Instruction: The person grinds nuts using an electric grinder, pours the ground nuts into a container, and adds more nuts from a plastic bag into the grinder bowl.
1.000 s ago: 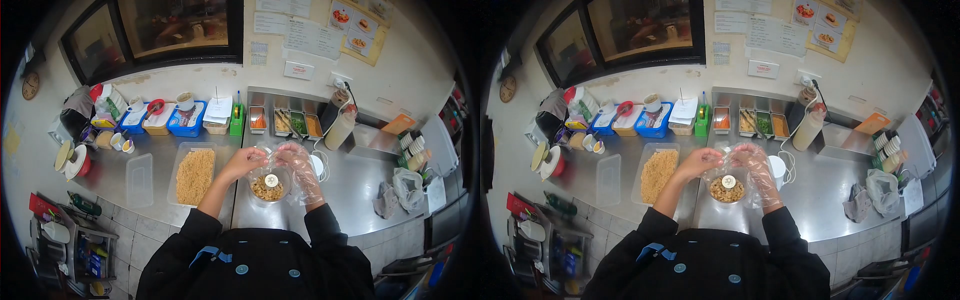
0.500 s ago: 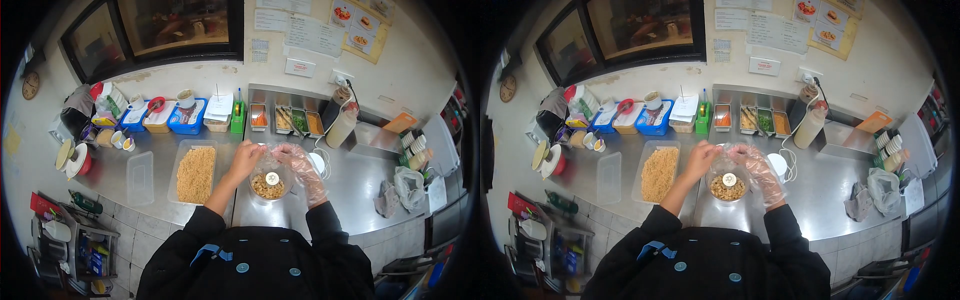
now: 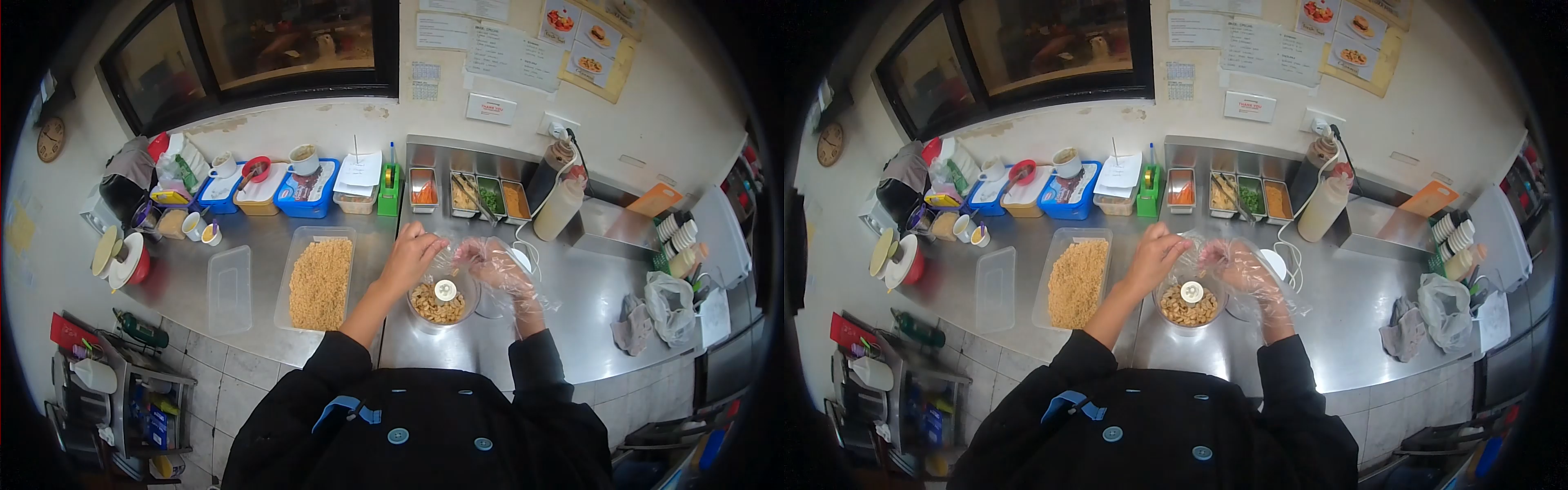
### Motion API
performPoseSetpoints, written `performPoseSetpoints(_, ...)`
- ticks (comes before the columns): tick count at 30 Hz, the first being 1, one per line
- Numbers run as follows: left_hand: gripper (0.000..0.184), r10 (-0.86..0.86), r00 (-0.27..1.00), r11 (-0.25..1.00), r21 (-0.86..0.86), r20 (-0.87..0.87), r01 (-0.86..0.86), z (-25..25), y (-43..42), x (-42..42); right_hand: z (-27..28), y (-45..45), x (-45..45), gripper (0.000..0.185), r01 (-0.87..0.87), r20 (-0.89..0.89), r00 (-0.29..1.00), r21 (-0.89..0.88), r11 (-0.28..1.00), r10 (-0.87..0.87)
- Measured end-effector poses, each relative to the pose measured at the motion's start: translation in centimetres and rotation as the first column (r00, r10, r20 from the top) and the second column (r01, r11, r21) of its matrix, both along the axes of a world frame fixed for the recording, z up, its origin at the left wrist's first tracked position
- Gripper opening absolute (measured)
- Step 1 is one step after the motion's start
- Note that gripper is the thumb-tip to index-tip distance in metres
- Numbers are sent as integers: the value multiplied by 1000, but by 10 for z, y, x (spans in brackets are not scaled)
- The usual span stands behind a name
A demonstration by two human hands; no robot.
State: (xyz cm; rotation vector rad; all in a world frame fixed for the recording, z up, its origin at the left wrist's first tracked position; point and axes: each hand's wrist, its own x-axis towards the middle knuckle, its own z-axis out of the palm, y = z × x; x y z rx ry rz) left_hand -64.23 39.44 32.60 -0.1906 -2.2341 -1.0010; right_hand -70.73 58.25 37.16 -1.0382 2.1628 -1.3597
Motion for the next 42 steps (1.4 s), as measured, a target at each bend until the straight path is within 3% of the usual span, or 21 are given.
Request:
performPoseSetpoints(9,17,-152,985,988,35,87,150,9,-2,6,-9,-1,-2,22,65,-197,980,143,988,-36)
performPoseSetpoints(11,18,-165,976,984,95,139,152,8,-5,3,-13,-1,-1,21,1,-232,973,-76,997,-18)
performPoseSetpoints(12,19,-177,966,977,155,191,149,8,-5,1,-14,-3,-1,21,2,-232,972,-77,997,-20)
performPoseSetpoints(13,19,-177,965,977,155,191,149,5,-5,-1,-16,-7,0,20,50,-152,986,-78,996,-62)
performPoseSetpoints(15,21,-313,931,844,505,189,181,0,-4,-5,-15,-13,2,19,97,-72,992,-76,992,-102)
performPoseSetpoints(16,21,-312,931,844,504,188,181,8,-6,-1,-12,-16,1,20,188,0,982,-70,980,-189)
performPoseSetpoints(18,20,-129,823,981,190,553,25,33,-13,10,-10,-20,3,20,276,70,960,-57,960,-272)
performPoseSetpoints(20,21,-145,812,978,205,565,32,23,-27,6,-13,-21,6,21,391,590,805,-443,807,-66)
performPoseSetpoints(22,21,-163,800,975,220,578,40,-1,-36,-4,-25,-22,-4,21,369,590,807,-473,800,-23)
performPoseSetpoints(24,19,-40,951,974,224,306,-31,-25,-42,-13,-23,-23,-3,21,346,587,809,-502,793,19)
performPoseSetpoints(25,19,-38,952,974,225,305,-34,-20,-40,-11,-14,-25,4,21,307,519,854,-433,847,-45)
performPoseSetpoints(27,18,-392,852,670,742,347,6,-4,-34,-4,-5,-26,9,20,276,439,893,-356,893,-100)
performPoseSetpoints(28,18,-391,853,670,743,347,5,-6,-35,-4,-3,-27,9,21,231,322,936,-262,937,-141)
performPoseSetpoints(29,18,-482,832,541,841,274,36,-8,-36,-5,-3,-27,9,22,198,197,966,-160,967,-165)
performPoseSetpoints(30,19,-560,807,396,916,189,61,-10,-37,-5,-5,-27,8,22,198,198,966,-159,967,-166)
performPoseSetpoints(31,19,-560,806,397,916,189,61,-4,-34,-4,-10,-28,6,22,245,234,952,-208,947,-195)
performPoseSetpoints(33,18,-533,840,240,970,100,37,6,-28,-1,-18,-31,2,21,291,271,937,-254,922,-221)
performPoseSetpoints(35,18,-520,838,338,941,165,25,10,-28,0,-24,-38,-2,21,487,686,726,-476,732,-37)
performPoseSetpoints(37,19,-503,833,432,902,231,12,13,-26,2,-29,-33,-9,22,475,731,680,-504,721,63)
performPoseSetpoints(39,24,-407,835,706,707,370,31,16,-23,4,-33,-33,-13,22,466,764,624,-533,706,164)
performPoseSetpoints(42,24,-372,849,727,686,374,16,5,-23,-1,-31,-39,-13,24,506,793,587,-517,690,164)
